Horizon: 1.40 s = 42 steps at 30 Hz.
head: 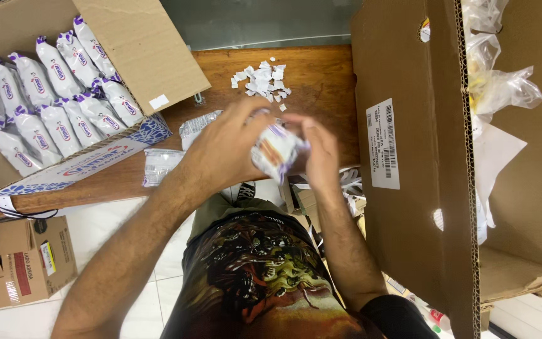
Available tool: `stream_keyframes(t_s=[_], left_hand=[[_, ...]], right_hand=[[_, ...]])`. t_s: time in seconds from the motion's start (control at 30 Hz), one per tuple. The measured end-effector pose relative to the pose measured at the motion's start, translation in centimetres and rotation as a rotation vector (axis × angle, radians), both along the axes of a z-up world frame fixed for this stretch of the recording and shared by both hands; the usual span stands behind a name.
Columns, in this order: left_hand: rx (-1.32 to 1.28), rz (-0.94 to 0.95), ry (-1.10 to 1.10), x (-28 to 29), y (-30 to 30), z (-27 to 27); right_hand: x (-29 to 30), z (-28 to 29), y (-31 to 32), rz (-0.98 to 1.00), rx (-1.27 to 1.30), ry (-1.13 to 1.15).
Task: The person labels small packaged goods by hand and with a pricing gun, then places them into a cardboard box.
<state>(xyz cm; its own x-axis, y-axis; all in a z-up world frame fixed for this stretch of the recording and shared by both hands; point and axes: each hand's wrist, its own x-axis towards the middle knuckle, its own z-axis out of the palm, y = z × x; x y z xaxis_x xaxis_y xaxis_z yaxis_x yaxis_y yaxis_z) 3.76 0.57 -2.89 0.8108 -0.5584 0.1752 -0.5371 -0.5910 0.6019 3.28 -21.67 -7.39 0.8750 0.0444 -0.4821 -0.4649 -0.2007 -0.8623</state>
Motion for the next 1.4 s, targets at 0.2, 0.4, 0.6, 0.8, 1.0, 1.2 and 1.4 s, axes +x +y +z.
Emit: stream_keyframes(t_s=[0.2, 0.4, 0.6, 0.8, 1.0, 1.2, 1.4], left_hand=[[0.294, 0.433, -0.254, -0.1, -0.6, -5.5], [0.321, 0.488, -0.225, -0.9, -1.0, -4.3], [0.144, 0.417, -0.154, -2.8, 1.0, 0.5], [-0.274, 0.464, -0.270, -9.4, 7.4, 4.9], [-0.292, 0.791, -0.311, -17.1, 14.9, 1.9], [-0.430, 1.246, -0.461, -21.3, 24.1, -2.1], [-0.240, 1.437, -0.403, -22.2, 35.7, -8.3]], right_hand=[[0.2, -2.6, -1.4, 0.075, -0.140, -0.568], [-1.7, -2.5, 0.0, 0.232, -0.156, -0.478], [-1.1, -3.2, -1.2, 0.172, -0.108, -0.479], [-2.0, -1.1, -0.5, 0.097, -0.194, -0.790], [-4.4, 0.9, 3.6, 0.187, -0.160, -0.949], [-7.3, 2.6, 10.3, 0.529, 0.007, -0.842], [-10.6, 3.3, 17.2, 0.705, -0.006, -0.860]])
